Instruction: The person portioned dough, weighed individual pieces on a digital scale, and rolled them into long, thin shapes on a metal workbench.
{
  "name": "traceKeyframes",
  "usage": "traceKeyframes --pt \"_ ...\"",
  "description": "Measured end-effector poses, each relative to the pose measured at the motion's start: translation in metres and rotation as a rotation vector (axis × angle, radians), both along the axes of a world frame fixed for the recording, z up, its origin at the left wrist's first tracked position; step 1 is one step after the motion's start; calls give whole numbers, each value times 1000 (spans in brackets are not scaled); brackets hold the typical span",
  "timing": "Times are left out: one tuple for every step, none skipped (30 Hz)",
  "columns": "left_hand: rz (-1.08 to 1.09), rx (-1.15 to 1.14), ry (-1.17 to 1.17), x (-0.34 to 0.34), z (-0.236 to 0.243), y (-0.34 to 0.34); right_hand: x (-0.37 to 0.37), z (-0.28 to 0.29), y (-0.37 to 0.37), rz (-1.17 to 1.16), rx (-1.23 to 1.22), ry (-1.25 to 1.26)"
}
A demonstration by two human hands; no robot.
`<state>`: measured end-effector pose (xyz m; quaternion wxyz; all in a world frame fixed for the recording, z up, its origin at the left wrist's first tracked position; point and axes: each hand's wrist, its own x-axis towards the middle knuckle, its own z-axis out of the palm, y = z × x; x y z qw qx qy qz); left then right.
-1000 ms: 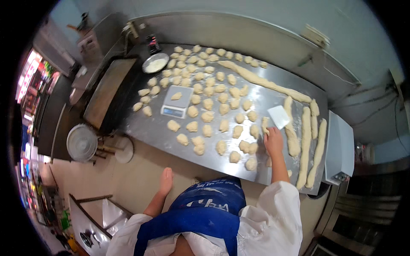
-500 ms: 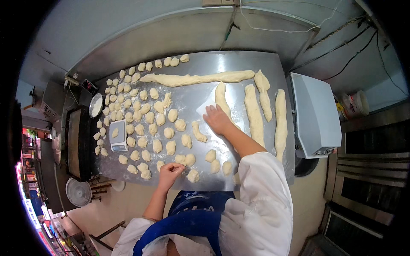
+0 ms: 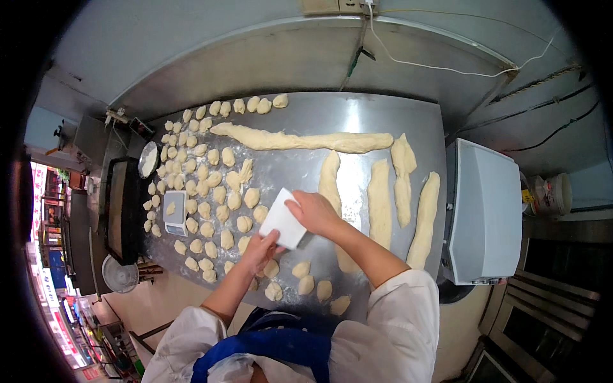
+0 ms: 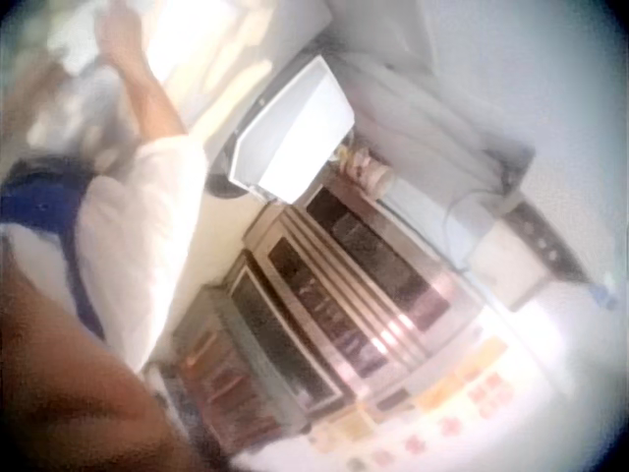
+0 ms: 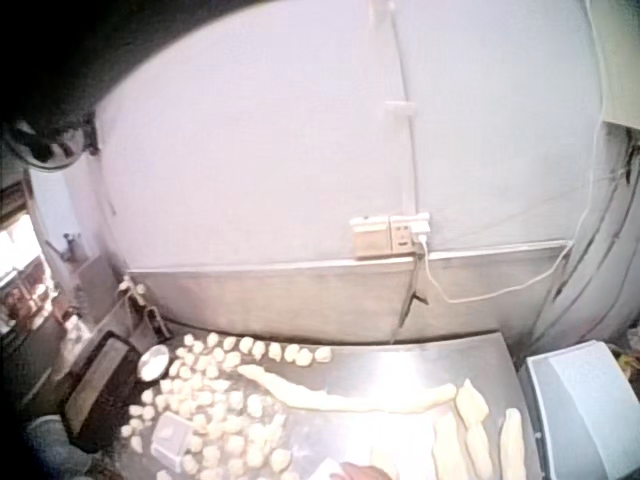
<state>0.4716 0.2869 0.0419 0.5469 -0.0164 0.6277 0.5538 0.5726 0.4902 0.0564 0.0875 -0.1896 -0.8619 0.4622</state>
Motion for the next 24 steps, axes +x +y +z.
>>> traceKeyframes --pt "-5 23 -37 -4 -4 11 1 -2 6 4 -95 2" --pt "-14 50 -79 -5 -2 26 2 -11 11 -86 -210 32" --pt "-19 78 -120 -6 6 42 7 -11 21 -171 -484 76" --pt "154 132 -189 1 14 62 14 -10 33 -258 -758 121" --pt "201 178 -193 3 11 78 17 -9 41 -340 -1032 170" --pt "244 220 -199 5 6 94 19 -15 42 -313 -1122 298" --pt "290 261 -206 8 1 110 17 -18 46 -339 -1015 274" --pt "239 231 -165 18 4 128 14 -20 50 -354 -911 245" --pt "96 192 -128 22 -1 137 9 -18 57 -367 -809 217" --pt "-41 153 -92 25 -6 144 6 -14 82 -411 -863 104" --pt "-179 112 -54 26 -11 148 4 -23 119 -371 -712 158" --pt "-220 134 -89 29 -6 152 4 -46 169 -391 -529 141" --pt "-242 98 -61 29 -9 151 6 -44 222 -491 -278 -33" --pt "-271 69 -32 26 -12 152 9 -25 264 -435 -183 35" --pt "-309 44 0 22 -13 154 17 -22 301 -447 12 -40" --pt "-261 27 -18 15 -19 154 21 -30 337 -444 108 -161" --pt "-207 8 -38 5 -30 150 23 -43 367 -431 202 -284" --pt "-152 -9 -59 -3 -37 148 29 -66 388 -390 142 -274" --pt "-111 1 -91 -12 -39 148 32 -97 404 -348 83 -263" --pt "-48 0 -122 -20 -38 144 18 -106 399 -283 16 -251" --pt "11 1 -152 -27 -38 143 9 -114 395 -246 -38 -302" --pt "46 -10 -148 -34 -38 143 5 -123 385 -213 -91 -352" --pt "81 -23 -152 -38 -36 137 -4 -127 365 -166 -147 -409" --pt "109 -26 -159 -43 -36 134 -10 -131 349 -108 -202 -393"
